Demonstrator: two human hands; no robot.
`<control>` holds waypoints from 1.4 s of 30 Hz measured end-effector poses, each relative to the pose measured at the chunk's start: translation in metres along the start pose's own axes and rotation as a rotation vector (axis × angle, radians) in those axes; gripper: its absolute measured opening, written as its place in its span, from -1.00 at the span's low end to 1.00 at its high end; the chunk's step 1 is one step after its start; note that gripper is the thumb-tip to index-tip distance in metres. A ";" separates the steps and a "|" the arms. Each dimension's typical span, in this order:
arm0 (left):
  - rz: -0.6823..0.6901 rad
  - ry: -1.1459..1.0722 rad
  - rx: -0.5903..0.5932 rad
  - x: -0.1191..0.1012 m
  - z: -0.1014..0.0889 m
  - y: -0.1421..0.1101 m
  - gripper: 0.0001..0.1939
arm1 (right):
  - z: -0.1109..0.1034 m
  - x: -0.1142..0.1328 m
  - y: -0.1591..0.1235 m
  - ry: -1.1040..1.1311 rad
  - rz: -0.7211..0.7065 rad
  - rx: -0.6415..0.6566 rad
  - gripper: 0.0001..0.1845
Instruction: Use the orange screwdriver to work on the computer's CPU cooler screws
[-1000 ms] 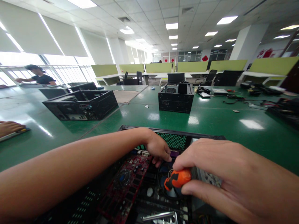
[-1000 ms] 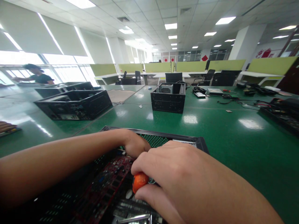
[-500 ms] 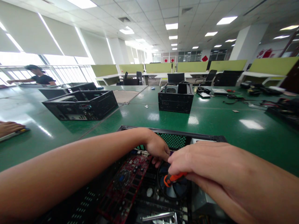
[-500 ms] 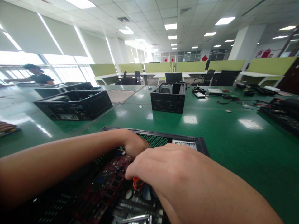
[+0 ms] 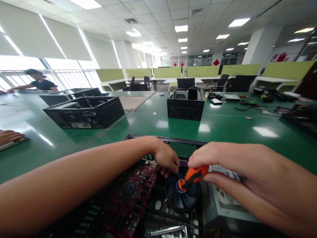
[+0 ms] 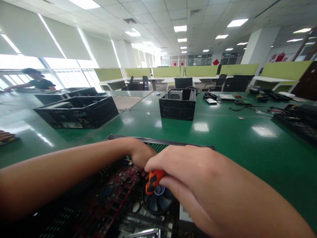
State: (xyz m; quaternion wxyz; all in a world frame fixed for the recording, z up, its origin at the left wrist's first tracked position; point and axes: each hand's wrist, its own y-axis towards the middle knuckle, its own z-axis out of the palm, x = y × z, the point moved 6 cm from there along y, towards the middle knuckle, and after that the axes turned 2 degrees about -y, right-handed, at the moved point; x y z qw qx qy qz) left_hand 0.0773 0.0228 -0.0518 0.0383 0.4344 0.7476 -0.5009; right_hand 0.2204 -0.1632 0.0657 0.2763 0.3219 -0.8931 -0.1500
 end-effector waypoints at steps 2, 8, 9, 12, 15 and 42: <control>-0.035 -0.074 0.096 0.009 0.009 0.003 -0.79 | -0.008 -0.006 -0.007 -0.038 0.018 -0.125 -0.74; -0.057 -0.078 0.138 0.009 0.018 0.003 -0.74 | -0.024 -0.022 -0.015 -0.232 0.046 -0.245 -0.71; -0.058 -0.073 0.141 0.007 0.019 0.001 -0.74 | -0.024 -0.023 -0.012 -0.248 0.039 -0.221 -0.69; -0.063 -0.065 0.140 0.000 0.020 -0.003 -0.73 | -0.022 -0.024 -0.003 -0.259 0.040 -0.154 -0.65; -0.063 -0.068 0.131 -0.004 0.020 -0.005 -0.74 | -0.017 -0.024 0.002 -0.256 0.029 -0.111 -0.64; -0.099 -0.093 0.111 -0.008 0.021 -0.008 -0.63 | -0.012 -0.023 -0.003 -0.252 -0.013 -0.124 -0.62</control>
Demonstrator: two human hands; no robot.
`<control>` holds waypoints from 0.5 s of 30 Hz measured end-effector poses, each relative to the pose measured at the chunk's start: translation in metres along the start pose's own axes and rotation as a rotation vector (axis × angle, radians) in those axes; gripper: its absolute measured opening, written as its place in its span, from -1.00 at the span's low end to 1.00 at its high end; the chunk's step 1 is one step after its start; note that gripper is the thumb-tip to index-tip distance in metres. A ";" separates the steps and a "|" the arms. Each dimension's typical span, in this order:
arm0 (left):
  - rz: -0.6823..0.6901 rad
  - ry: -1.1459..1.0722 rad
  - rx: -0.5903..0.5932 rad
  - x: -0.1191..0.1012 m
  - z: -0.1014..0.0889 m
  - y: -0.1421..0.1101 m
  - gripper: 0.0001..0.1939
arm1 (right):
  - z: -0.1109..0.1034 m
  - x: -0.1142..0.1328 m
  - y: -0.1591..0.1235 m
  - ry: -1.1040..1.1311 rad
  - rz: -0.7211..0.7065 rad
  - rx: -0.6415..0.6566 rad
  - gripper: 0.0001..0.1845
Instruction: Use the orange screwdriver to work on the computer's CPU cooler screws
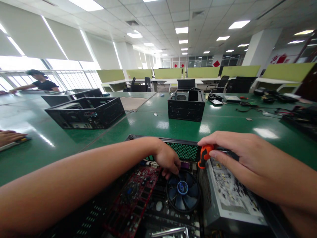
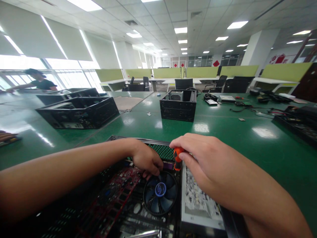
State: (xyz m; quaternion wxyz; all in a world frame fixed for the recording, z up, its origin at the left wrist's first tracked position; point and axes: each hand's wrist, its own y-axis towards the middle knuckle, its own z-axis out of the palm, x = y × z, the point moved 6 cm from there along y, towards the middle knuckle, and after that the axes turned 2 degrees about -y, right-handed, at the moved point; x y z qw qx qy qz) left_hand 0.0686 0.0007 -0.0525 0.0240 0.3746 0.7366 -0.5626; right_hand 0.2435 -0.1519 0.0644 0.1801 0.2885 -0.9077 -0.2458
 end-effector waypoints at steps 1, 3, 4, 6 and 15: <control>-0.001 -0.002 0.000 0.000 0.000 0.000 -0.63 | 0.000 0.000 0.000 0.003 0.006 -0.001 -0.62; -0.003 -0.005 0.000 0.001 0.000 0.001 -0.62 | 0.000 -0.001 0.001 0.013 0.014 -0.004 -0.62; -0.003 -0.006 -0.002 0.001 0.000 0.001 -0.62 | 0.000 -0.001 0.002 0.020 0.018 0.003 -0.62; -0.002 -0.004 0.001 0.000 0.000 0.001 -0.62 | 0.000 -0.003 0.002 0.033 0.029 0.013 -0.62; -0.004 0.000 0.010 0.003 -0.001 0.003 -0.62 | 0.006 -0.006 -0.004 0.060 0.111 0.030 -0.62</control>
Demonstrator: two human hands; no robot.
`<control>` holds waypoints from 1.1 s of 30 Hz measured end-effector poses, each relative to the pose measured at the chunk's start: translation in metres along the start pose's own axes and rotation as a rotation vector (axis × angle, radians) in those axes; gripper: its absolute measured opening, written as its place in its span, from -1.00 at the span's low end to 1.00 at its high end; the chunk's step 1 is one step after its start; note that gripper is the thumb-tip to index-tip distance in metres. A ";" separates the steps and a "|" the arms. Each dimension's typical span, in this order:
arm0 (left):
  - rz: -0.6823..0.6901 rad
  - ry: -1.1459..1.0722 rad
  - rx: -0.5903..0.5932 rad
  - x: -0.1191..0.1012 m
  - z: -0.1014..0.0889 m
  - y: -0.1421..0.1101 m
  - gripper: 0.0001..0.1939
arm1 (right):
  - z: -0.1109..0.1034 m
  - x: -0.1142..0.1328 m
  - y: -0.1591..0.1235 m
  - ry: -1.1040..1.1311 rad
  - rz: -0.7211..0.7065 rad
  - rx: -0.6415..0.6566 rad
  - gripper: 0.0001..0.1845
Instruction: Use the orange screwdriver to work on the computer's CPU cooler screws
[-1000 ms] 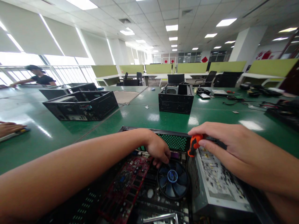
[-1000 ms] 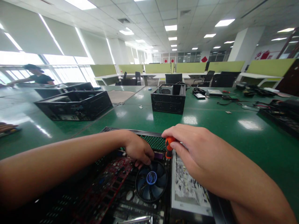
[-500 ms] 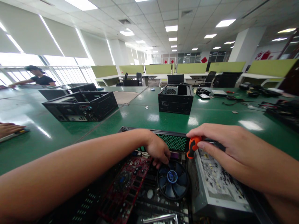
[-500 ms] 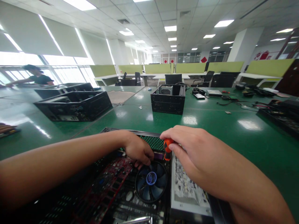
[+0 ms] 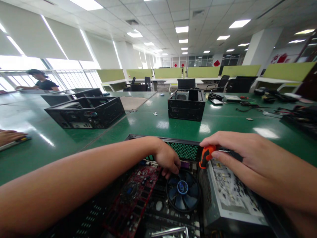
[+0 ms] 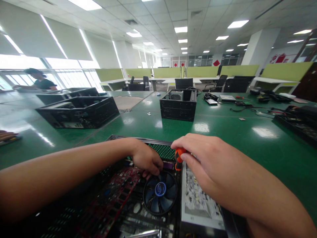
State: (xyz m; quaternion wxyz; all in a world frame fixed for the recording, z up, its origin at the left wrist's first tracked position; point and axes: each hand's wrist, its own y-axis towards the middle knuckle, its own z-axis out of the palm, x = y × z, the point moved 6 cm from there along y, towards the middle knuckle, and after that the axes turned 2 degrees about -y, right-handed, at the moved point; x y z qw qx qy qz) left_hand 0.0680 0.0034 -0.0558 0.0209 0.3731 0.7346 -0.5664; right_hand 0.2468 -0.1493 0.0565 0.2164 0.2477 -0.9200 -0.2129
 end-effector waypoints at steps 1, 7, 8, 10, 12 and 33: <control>0.000 -0.003 -0.001 0.001 0.000 0.001 -0.63 | 0.000 0.001 0.001 0.005 -0.001 0.005 -0.63; 0.010 -0.001 -0.005 0.000 -0.003 0.003 -0.72 | -0.002 0.005 0.006 0.044 -0.043 0.038 -0.69; 0.011 0.004 -0.005 0.000 -0.003 0.002 -0.71 | -0.002 0.007 0.007 0.050 -0.052 0.045 -0.64; 0.011 0.014 -0.003 -0.001 -0.003 0.002 -0.70 | -0.003 0.011 0.008 0.064 -0.068 0.067 -0.57; 0.012 0.030 -0.001 -0.002 -0.004 0.002 -0.67 | -0.002 0.016 0.009 0.085 -0.084 0.098 -0.57; 0.014 0.055 0.017 -0.006 -0.003 0.009 -0.65 | 0.006 -0.003 0.009 0.041 -0.049 0.041 -0.63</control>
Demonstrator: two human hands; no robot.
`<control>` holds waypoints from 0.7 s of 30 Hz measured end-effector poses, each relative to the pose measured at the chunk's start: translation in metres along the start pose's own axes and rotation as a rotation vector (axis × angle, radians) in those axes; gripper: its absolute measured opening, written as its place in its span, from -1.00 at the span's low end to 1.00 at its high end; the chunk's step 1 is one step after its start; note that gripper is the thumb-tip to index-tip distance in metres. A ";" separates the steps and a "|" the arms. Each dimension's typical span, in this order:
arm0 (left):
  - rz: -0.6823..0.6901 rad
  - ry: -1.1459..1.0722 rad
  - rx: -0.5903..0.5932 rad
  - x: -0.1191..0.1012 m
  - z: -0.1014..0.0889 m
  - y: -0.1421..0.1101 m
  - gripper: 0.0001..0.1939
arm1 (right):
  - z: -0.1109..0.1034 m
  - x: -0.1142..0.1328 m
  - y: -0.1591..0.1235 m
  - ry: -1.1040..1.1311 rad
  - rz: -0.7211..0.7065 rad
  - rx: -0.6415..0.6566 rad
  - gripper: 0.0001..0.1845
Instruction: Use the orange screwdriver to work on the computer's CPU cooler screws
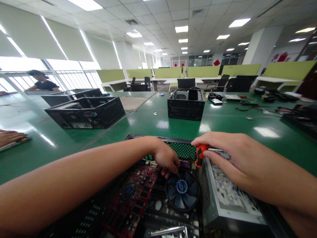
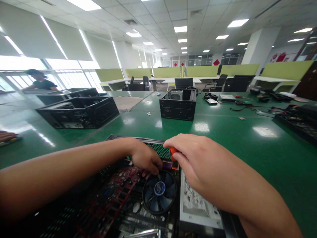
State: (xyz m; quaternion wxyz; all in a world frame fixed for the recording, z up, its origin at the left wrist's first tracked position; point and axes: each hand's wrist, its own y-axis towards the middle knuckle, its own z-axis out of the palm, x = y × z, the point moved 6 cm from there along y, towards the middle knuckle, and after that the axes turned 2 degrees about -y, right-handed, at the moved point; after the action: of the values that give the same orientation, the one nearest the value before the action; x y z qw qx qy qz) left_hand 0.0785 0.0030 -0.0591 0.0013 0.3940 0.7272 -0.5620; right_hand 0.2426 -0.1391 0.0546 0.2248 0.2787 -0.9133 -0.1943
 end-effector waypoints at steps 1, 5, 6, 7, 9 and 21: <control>0.002 -0.004 0.002 0.000 0.000 0.000 -0.65 | 0.001 0.000 0.000 0.001 -0.008 0.001 -0.59; 0.007 -0.027 -0.009 0.003 0.001 0.001 -0.66 | 0.002 0.000 0.000 -0.009 0.024 -0.017 -0.63; 0.007 -0.030 -0.013 0.003 0.001 0.001 -0.67 | 0.002 0.000 -0.001 -0.014 0.049 -0.020 -0.72; 0.006 -0.031 -0.015 0.004 0.001 0.001 -0.67 | 0.002 -0.001 -0.001 -0.018 0.076 -0.021 -0.81; 0.006 -0.035 -0.013 0.005 0.001 0.001 -0.71 | 0.002 -0.002 -0.001 -0.025 0.117 -0.018 -0.76; 0.036 -0.047 -0.006 0.006 0.001 0.002 -0.71 | 0.001 -0.004 0.001 -0.033 0.131 -0.001 -0.68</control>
State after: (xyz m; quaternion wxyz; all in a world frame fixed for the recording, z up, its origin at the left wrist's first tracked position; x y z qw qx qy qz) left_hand 0.0746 0.0056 -0.0643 0.0298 0.3938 0.7215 -0.5688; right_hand 0.2443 -0.1359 0.0532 0.2223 0.2147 -0.9330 -0.1843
